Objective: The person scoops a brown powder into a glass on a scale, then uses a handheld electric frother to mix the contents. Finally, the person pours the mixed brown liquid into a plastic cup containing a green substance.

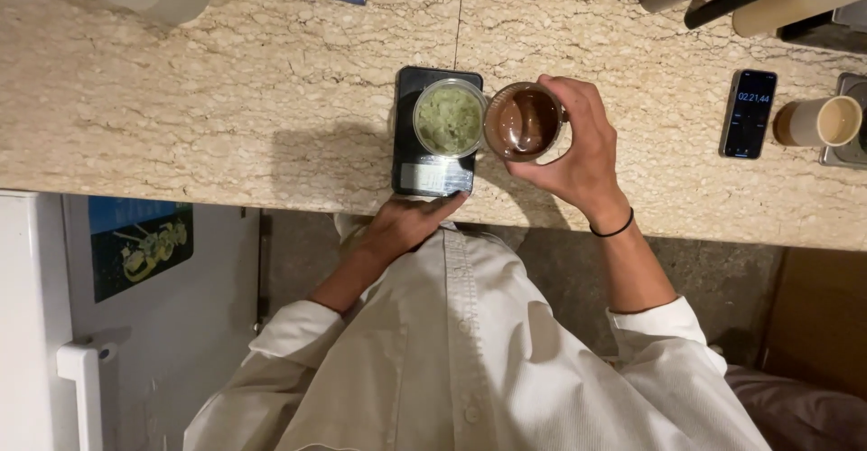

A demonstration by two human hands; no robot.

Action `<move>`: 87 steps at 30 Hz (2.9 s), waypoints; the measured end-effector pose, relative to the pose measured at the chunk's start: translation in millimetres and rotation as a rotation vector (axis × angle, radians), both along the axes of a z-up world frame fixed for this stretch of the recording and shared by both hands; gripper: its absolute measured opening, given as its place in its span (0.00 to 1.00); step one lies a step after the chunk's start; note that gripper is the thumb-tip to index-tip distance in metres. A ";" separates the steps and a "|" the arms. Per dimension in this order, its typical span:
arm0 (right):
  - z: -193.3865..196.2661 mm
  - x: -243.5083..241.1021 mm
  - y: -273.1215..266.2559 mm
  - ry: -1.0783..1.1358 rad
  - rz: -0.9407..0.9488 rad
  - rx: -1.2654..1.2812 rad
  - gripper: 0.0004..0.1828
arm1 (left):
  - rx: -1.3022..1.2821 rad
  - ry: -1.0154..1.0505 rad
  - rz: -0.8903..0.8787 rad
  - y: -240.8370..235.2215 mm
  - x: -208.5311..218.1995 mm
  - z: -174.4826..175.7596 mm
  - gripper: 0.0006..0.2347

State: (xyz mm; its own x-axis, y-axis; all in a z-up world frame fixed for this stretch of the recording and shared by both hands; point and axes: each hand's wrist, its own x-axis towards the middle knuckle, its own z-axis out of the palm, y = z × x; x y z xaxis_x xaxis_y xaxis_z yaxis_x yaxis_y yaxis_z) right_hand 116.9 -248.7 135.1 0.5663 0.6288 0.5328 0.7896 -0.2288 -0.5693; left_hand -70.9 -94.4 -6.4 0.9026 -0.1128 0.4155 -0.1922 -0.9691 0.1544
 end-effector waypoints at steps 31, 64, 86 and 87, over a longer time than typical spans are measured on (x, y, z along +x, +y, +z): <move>26.7 -3.8 0.0 -0.270 -0.047 -0.403 0.45 | -0.589 0.000 0.770 64.4 -9.2 -52.0 0.08; 21.0 -2.2 10.0 -0.037 0.000 -0.154 0.40 | -0.952 -0.269 0.777 81.8 -13.2 -37.3 0.06; 38.1 -70.8 44.8 0.146 -0.388 0.044 0.51 | -0.738 0.162 0.476 580.6 156.3 82.2 0.25; 37.8 -71.9 43.6 0.118 -0.373 0.045 0.50 | -0.619 0.183 0.482 576.7 149.7 83.0 0.25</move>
